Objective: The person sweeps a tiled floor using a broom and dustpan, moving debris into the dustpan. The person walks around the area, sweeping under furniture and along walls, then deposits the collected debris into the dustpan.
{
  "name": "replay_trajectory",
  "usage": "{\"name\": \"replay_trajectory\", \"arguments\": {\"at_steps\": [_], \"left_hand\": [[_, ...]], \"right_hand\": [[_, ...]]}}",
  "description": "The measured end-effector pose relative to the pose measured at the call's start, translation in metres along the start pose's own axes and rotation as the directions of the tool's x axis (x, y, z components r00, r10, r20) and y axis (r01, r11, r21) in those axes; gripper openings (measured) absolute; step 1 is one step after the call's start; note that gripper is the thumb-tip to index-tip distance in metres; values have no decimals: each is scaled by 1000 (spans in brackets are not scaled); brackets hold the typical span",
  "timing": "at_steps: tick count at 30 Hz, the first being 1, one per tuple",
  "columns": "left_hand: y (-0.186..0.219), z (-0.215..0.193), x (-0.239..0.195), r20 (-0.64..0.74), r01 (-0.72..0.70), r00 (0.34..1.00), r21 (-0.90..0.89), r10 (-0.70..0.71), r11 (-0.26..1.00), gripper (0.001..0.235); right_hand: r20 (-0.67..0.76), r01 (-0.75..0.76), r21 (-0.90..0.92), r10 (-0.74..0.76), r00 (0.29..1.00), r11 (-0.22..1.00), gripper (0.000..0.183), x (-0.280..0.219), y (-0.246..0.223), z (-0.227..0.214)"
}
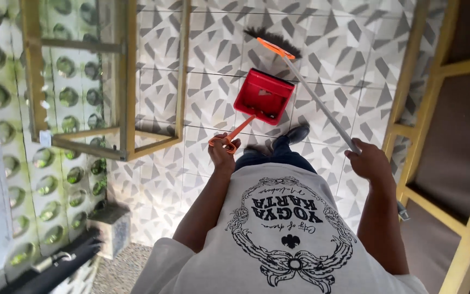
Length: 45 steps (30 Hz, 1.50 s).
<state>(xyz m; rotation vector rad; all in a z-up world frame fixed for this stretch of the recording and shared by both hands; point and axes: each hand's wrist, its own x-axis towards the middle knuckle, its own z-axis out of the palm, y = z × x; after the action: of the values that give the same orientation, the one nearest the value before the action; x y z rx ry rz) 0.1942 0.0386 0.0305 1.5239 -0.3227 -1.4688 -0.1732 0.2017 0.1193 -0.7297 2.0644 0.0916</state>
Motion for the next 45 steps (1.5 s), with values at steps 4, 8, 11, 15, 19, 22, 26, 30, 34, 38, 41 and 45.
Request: {"name": "replay_trajectory", "arguments": {"at_steps": [4,8,11,15,19,22,26,30,34,38,41,45], "left_hand": [[3,-51,-8,-128,14,991,-209,-42,978,14],[-12,-89,-1,-200,-10,978,-366,-68,931,16],[-8,-116,-7,-236,-37,968,-456,-81,889,19],[8,-156,-14,-312,-49,942,-487,-121,872,25],[17,-181,-27,-386,-84,909,-538,-156,839,27],[18,-190,-22,-456,-140,869,-600,-193,788,30],[11,-199,-5,-552,-217,803,-623,-226,751,30],[23,-182,7,-640,-294,722,-629,-265,719,33],[26,-162,26,-729,-381,597,-625,-335,681,35],[34,-147,50,-790,-462,470,-600,-393,653,31],[43,-133,60,-800,-506,399,-599,-447,620,30],[45,-121,75,-821,-540,322,-568,-471,621,27]], "right_hand": [[7,1,10,-1,1000,1000,58,-8,-30,30],[-29,52,-87,-54,998,995,55,-5,-64,46],[-49,158,-199,-171,984,967,50,-4,-97,58],[-24,232,-241,-245,969,942,51,-20,-160,67],[40,361,-282,-365,930,889,45,11,-212,84],[100,459,-321,-453,886,828,44,41,-270,87],[175,553,-407,-532,829,727,44,84,-364,95],[192,605,-512,-606,772,609,45,160,-461,108],[227,663,-535,-667,710,523,44,209,-558,112],[255,686,-621,-729,635,380,39,248,-652,134],[291,695,-636,-730,619,336,38,257,-715,155],[364,692,-679,-706,607,244,37,326,-762,218]]}}
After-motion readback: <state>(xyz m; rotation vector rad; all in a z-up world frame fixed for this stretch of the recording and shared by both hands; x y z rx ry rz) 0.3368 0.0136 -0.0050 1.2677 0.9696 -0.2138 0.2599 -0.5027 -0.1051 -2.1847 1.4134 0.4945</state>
